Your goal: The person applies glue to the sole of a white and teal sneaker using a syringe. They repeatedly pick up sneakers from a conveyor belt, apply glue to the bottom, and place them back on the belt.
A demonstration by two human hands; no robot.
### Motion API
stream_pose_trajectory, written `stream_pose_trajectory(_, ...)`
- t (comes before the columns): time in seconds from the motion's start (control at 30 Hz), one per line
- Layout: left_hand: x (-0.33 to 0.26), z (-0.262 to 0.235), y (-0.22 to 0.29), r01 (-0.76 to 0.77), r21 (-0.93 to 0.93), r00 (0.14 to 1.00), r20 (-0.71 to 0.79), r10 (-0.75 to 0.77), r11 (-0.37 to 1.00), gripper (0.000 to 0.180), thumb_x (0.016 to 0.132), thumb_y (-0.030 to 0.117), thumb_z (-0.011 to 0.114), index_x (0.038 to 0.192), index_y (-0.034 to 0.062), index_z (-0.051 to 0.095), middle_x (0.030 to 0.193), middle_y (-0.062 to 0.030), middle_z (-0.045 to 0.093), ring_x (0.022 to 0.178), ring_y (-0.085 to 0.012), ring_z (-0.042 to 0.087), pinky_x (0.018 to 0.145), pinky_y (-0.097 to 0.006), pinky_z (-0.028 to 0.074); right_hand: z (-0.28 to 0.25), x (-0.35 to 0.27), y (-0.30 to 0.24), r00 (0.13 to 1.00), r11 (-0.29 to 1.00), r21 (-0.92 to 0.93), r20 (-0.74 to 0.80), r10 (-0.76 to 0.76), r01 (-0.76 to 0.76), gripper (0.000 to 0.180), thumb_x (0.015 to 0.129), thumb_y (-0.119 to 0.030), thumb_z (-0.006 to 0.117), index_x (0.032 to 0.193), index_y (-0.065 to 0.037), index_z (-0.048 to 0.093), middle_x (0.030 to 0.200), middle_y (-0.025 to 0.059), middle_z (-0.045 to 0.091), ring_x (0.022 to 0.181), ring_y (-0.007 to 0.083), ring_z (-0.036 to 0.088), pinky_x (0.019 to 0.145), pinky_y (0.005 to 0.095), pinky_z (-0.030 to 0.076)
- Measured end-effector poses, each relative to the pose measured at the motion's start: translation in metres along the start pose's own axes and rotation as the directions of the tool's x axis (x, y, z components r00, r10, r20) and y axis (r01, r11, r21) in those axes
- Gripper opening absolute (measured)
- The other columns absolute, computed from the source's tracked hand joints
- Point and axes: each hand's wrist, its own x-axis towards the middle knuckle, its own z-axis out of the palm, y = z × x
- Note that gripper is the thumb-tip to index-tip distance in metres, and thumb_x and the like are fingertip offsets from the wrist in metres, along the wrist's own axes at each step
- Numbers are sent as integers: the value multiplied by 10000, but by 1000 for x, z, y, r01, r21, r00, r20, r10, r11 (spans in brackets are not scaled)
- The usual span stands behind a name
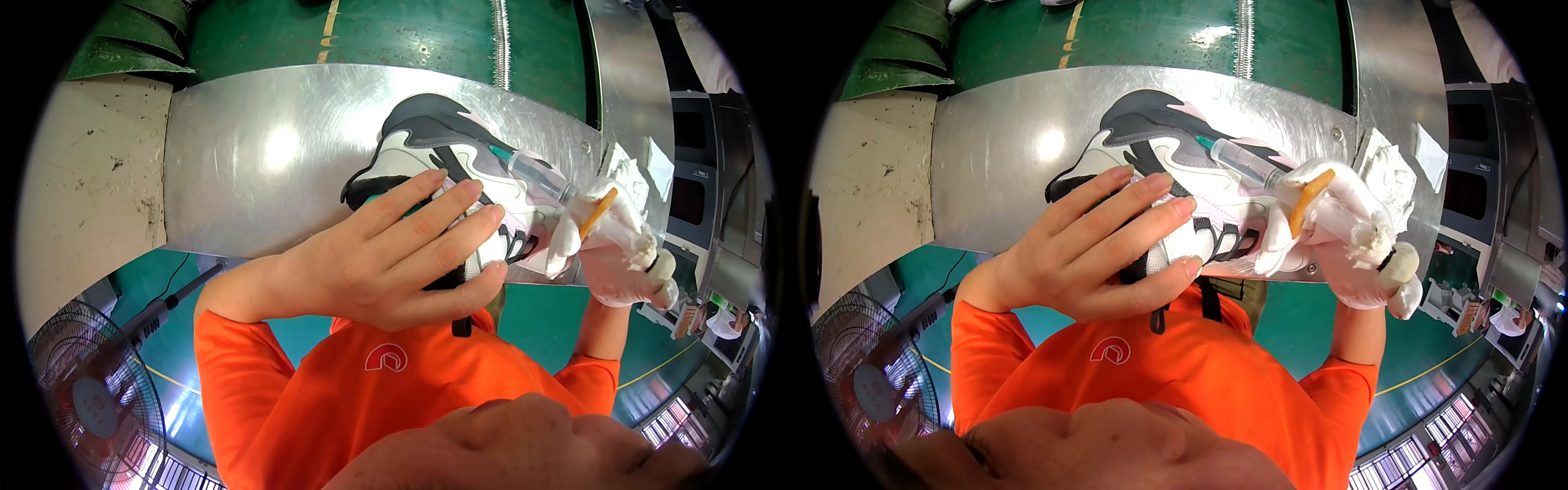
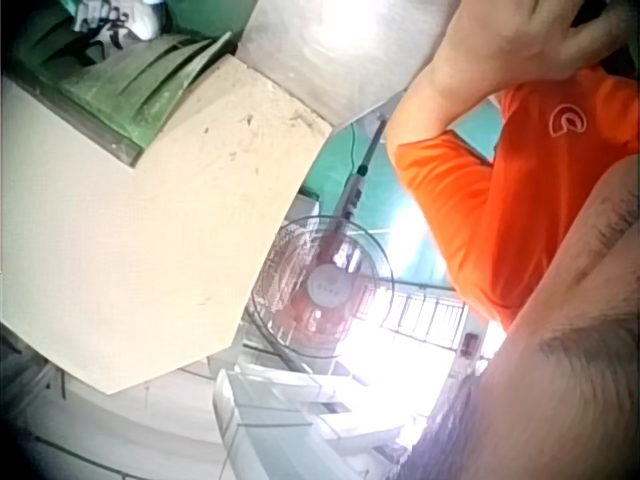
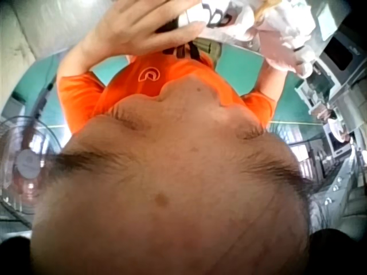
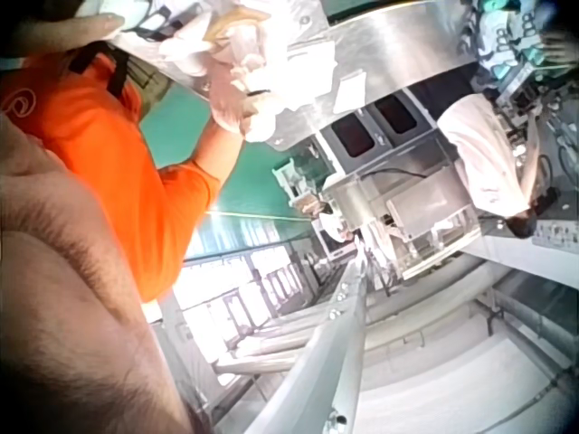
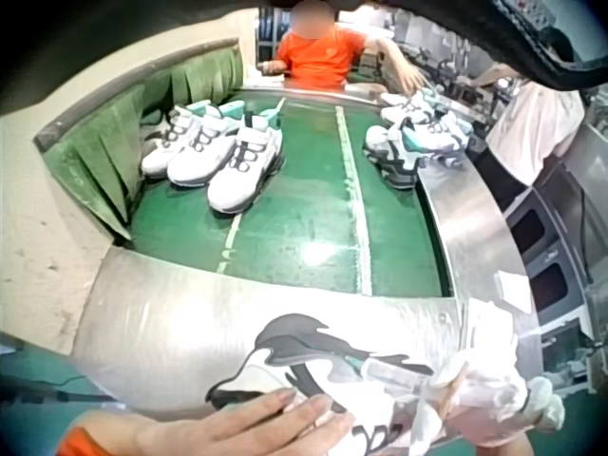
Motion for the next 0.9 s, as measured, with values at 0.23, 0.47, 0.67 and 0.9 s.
stream_pose_trajectory(0.23,1,1,0,1,10,1000,-1,-1,1000,189,858,185,642,1043,219,629,1199,-110,651,1080,-282,645,955,-417,511,8,6,-8,987,996,-47,140,-74,81,1171,607,-763,603,1425,49,395,1325,212,546,1172,303,574,994,404,447)
stream_pose_trajectory(0.47,4,-1,2,26,2,1000,14,-26,1000,204,849,182,644,1046,232,634,1200,-120,657,1076,-294,652,974,-418,492,2,7,-26,973,995,-62,222,-59,75,1153,590,-690,674,1419,65,406,1354,247,525,1183,307,571,957,400,466)
stream_pose_trajectory(0.67,6,-2,2,27,-5,1000,9,-27,1000,222,855,178,646,1068,239,635,1179,-121,669,1078,-298,652,967,-419,496,-5,6,-34,964,996,-47,260,-56,71,1134,542,-640,747,1386,63,464,1416,286,449,1212,352,556,919,436,492)
stream_pose_trajectory(0.9,8,-5,1,21,-5,998,57,-21,1000,263,849,172,665,1104,228,630,1152,-136,675,1064,-318,657,931,-433,521,-29,-11,-30,978,998,-11,199,-61,64,1159,518,-635,772,1364,95,464,1388,290,473,1162,361,586,887,453,518)
